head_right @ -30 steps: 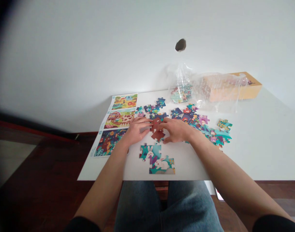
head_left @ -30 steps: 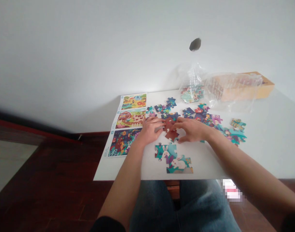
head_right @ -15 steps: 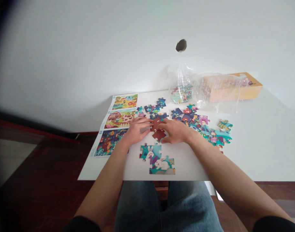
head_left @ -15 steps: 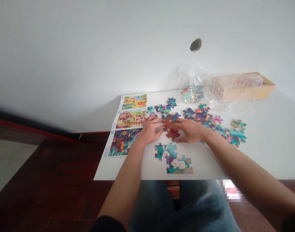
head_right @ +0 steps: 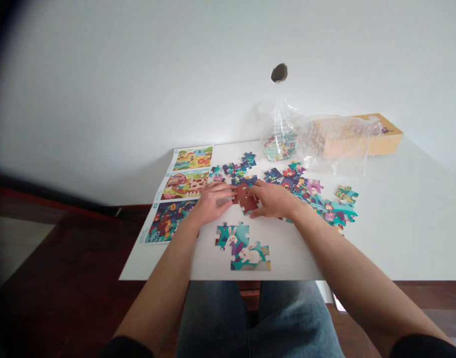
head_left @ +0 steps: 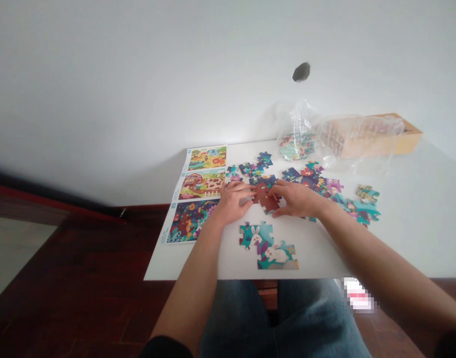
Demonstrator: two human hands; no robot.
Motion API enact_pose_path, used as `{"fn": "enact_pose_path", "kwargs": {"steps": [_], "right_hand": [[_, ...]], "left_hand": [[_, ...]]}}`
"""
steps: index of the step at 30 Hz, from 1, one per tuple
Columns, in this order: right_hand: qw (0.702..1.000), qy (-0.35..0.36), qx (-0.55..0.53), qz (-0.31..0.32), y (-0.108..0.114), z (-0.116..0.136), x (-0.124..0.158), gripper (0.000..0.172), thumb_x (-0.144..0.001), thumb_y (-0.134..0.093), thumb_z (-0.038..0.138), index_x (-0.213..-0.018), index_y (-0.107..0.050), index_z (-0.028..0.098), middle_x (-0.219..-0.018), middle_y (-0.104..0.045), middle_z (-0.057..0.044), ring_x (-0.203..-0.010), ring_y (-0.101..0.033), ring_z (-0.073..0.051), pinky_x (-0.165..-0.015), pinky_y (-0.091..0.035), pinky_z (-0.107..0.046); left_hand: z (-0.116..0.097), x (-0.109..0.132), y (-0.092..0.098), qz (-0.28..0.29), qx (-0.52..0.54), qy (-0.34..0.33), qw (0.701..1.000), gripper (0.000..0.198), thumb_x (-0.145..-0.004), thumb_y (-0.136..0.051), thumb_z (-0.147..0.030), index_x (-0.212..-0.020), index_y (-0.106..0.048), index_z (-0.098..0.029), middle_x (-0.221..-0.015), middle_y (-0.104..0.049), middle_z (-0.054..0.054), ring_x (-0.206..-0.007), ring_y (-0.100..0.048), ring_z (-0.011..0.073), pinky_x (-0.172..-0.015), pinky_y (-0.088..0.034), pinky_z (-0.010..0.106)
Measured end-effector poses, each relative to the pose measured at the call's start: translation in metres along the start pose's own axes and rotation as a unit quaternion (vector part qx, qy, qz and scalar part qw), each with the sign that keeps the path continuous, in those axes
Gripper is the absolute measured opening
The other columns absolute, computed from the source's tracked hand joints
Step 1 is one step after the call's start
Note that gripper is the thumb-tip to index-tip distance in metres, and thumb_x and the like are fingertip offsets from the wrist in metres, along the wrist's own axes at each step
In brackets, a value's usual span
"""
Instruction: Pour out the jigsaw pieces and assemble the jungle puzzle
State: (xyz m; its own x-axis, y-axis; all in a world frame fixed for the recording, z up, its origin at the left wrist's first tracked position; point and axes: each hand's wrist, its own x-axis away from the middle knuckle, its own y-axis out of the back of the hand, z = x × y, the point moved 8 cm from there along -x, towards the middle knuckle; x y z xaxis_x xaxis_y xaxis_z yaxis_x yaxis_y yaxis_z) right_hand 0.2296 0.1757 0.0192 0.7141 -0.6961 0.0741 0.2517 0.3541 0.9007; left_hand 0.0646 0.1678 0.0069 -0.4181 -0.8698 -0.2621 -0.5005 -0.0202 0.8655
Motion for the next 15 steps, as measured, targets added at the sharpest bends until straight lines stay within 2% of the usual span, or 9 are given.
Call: {"fn": "enact_pose_path", "kwargs": {"steps": [6, 11, 15], "right_hand": [[0.999, 0.026, 0.003, 0.019, 0.003, 0.003, 0.005, 0.046, -0.074, -0.078, 0.028, -0.118, -0.064, 0.022, -0.106, -0.060, -0.007, -0.093, -0.061, -0.024, -0.075, -0.045, -0.032], [1.000, 0.025, -0.001, -0.014, 0.002, -0.001, 0.002, 0.044, -0.073, -0.082, 0.036, -0.111, -0.067, 0.022, -0.105, -0.057, -0.007, -0.090, -0.060, -0.023, -0.076, -0.046, -0.033], [0.998, 0.037, 0.001, -0.044, -0.002, 0.009, -0.003, 0.042, -0.075, -0.082, 0.041, -0.109, -0.066, 0.021, -0.104, -0.058, -0.007, -0.090, -0.060, -0.022, -0.076, -0.046, -0.032]], "left_hand": [[-0.001, 0.000, 0.002, -0.003, 0.000, -0.004, 1.000, 0.024, -0.087, -0.065, -0.026, -0.109, -0.074, -0.030, -0.127, -0.070, -0.001, -0.125, -0.054, 0.0257, -0.114, -0.031, 0.054], [0.000, 0.000, 0.000, -0.006, 0.003, -0.007, 1.000, 0.022, -0.089, -0.065, -0.027, -0.109, -0.074, -0.030, -0.128, -0.069, -0.001, -0.126, -0.054, 0.0251, -0.114, -0.031, 0.053], [0.000, -0.001, -0.002, -0.005, -0.002, -0.002, 1.000, 0.021, -0.090, -0.066, -0.030, -0.108, -0.074, -0.031, -0.128, -0.069, -0.001, -0.124, -0.054, 0.0252, -0.114, -0.031, 0.053]]}}
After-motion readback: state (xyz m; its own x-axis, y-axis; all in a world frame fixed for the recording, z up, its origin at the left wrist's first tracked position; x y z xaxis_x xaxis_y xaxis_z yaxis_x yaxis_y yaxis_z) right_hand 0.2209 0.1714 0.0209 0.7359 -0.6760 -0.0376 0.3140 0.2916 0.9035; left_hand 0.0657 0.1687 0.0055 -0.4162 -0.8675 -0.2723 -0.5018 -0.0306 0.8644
